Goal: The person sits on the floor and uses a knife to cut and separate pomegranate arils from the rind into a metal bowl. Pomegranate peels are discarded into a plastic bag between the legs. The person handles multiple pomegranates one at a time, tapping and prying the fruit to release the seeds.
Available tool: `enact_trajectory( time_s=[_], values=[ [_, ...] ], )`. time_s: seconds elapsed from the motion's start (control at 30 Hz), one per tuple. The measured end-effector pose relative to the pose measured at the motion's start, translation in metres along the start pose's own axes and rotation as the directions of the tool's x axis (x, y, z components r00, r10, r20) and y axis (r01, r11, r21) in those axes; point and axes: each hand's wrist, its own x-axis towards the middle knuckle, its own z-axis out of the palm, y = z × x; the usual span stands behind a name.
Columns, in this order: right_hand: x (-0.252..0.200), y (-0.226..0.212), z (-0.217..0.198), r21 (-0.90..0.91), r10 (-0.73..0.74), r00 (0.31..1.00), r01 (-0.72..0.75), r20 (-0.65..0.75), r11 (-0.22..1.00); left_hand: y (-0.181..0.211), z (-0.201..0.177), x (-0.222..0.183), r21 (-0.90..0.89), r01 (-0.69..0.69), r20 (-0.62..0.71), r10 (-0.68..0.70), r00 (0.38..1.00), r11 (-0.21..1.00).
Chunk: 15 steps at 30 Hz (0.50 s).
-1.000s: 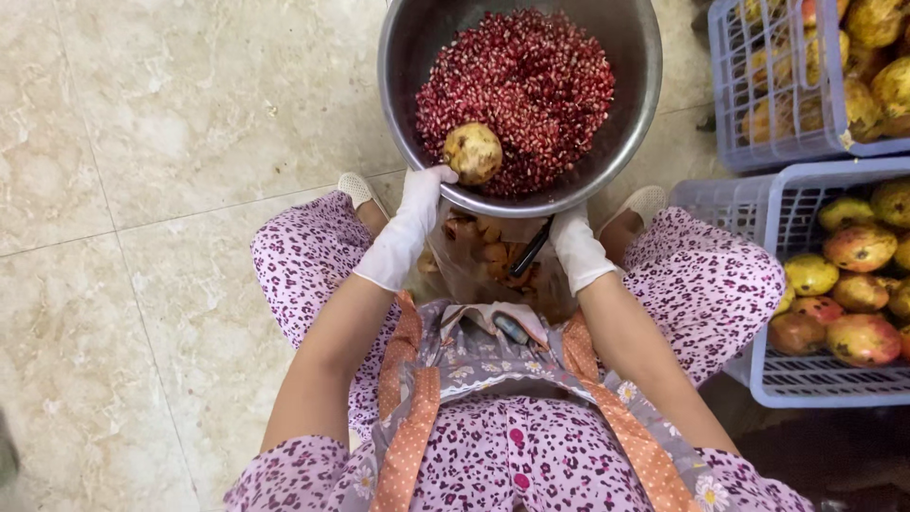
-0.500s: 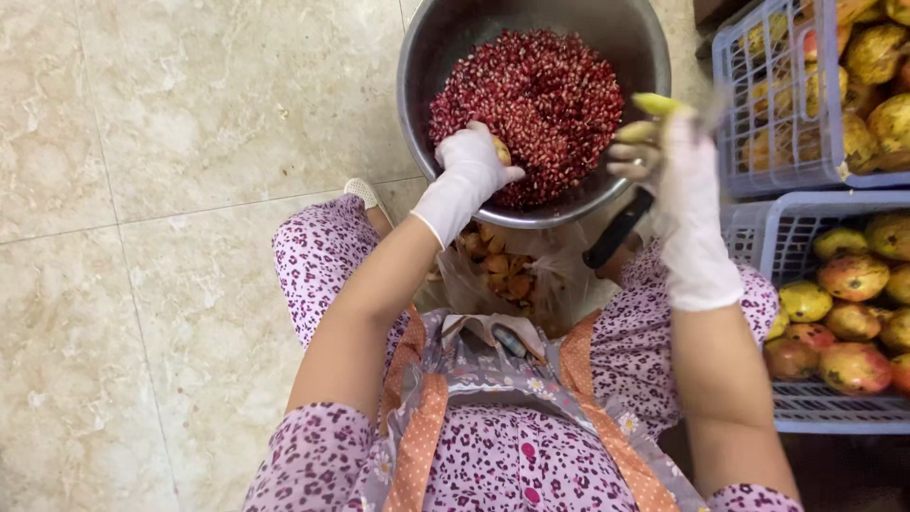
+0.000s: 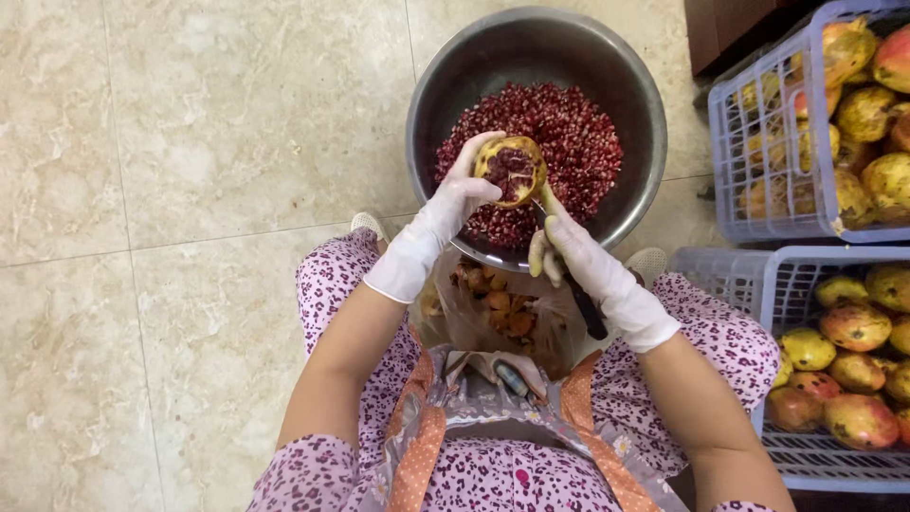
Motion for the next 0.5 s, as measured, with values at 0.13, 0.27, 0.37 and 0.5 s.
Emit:
enact_trajectory(
  time_s=[0.13, 0.27, 0.37, 0.5],
  values=[
    [0.009, 0.006, -0.004, -0.111, 0.014, 0.999, -0.017, -0.031, 0.994, -0.018, -0.008, 0.006, 0.14, 0.014, -0.134, 0.005, 0.991, 0.99],
    [0.011, 0.007, 0.001, -0.047, 0.0, 1.0, -0.001, -0.03, 0.999, -0.035, -0.01, 0.015, 0.267, -0.092, -0.196, 0.148, 0.969, 0.959],
    [0.014, 0.005, 0.006, -0.02, 0.035, 0.998, -0.036, -0.057, 0.999, -0.044, -0.006, 0.019, 0.256, -0.135, -0.238, 0.198, 0.951, 0.957],
    [0.018, 0.002, 0.005, 0.016, 0.082, 0.993, -0.081, -0.089, 0.997, -0.049, 0.004, 0.02, 0.247, -0.099, -0.321, 0.177, 0.93, 0.964]
  ],
)
